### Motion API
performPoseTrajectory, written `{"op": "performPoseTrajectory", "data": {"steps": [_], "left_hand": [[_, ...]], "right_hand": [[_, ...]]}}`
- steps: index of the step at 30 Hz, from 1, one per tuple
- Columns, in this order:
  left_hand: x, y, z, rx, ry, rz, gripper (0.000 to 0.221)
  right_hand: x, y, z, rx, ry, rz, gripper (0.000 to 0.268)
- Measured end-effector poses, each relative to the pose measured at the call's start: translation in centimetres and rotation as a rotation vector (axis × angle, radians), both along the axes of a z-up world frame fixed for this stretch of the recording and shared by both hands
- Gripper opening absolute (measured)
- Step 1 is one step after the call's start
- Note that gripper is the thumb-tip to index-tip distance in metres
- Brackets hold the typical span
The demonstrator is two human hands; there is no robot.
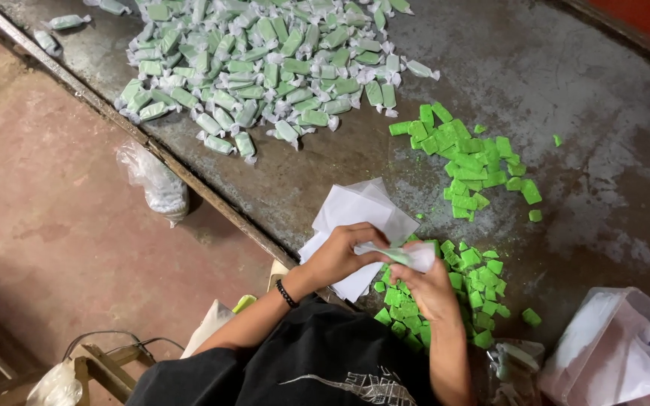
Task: The person is manually wrapping small green confectionery items in white paper squares on a metal production table.
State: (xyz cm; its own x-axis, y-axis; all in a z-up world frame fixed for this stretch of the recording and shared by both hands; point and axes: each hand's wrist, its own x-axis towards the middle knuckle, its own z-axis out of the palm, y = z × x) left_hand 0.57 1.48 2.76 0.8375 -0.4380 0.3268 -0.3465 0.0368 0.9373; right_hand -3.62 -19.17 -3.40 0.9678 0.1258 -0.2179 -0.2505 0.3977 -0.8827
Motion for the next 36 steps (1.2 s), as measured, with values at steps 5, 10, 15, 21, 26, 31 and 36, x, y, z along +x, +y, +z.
{"op": "performPoseTrajectory", "data": {"steps": [5, 10, 15, 21, 26, 31, 36], "left_hand": [[-0.5, -0.1, 0.1, 0.073, 0.100, 0.046, 0.011], [-0.3, 0.1, -0.7, 0.014, 0.190, -0.003, 0.011], [-0.6, -0.6, -2.6, -0.058, 0.354, 0.050, 0.018], [-0.1, -0.1, -2.5, -0.141, 0.439, 0.047, 0.031], [0.0, 0.5, -1.9, 0.096, 0.094, 0.036, 0.033], [-0.3, 0.0, -2.8, 0.188, -0.034, 0.073, 0.019], [-1.9, -0.8, -7.6, -0.294, 0.913, -0.061, 0.013]], "right_hand": [[0.3, -0.3, -0.1, -0.110, -0.063, -0.034, 0.022], [0.0, 0.8, 2.2, -0.088, -0.017, -0.039, 0.032], [0.2, 0.5, 1.3, -0.302, -0.075, -0.208, 0.022], [0.2, 0.3, -0.1, -0.190, -0.015, -0.354, 0.015], [0.7, -0.1, -2.3, 0.057, 0.166, -0.358, 0.005], [0.3, -0.3, -3.8, 0.282, 0.154, -0.315, 0.004], [0.0, -0.7, -0.3, 0.039, -0.099, -0.219, 0.013]]}}
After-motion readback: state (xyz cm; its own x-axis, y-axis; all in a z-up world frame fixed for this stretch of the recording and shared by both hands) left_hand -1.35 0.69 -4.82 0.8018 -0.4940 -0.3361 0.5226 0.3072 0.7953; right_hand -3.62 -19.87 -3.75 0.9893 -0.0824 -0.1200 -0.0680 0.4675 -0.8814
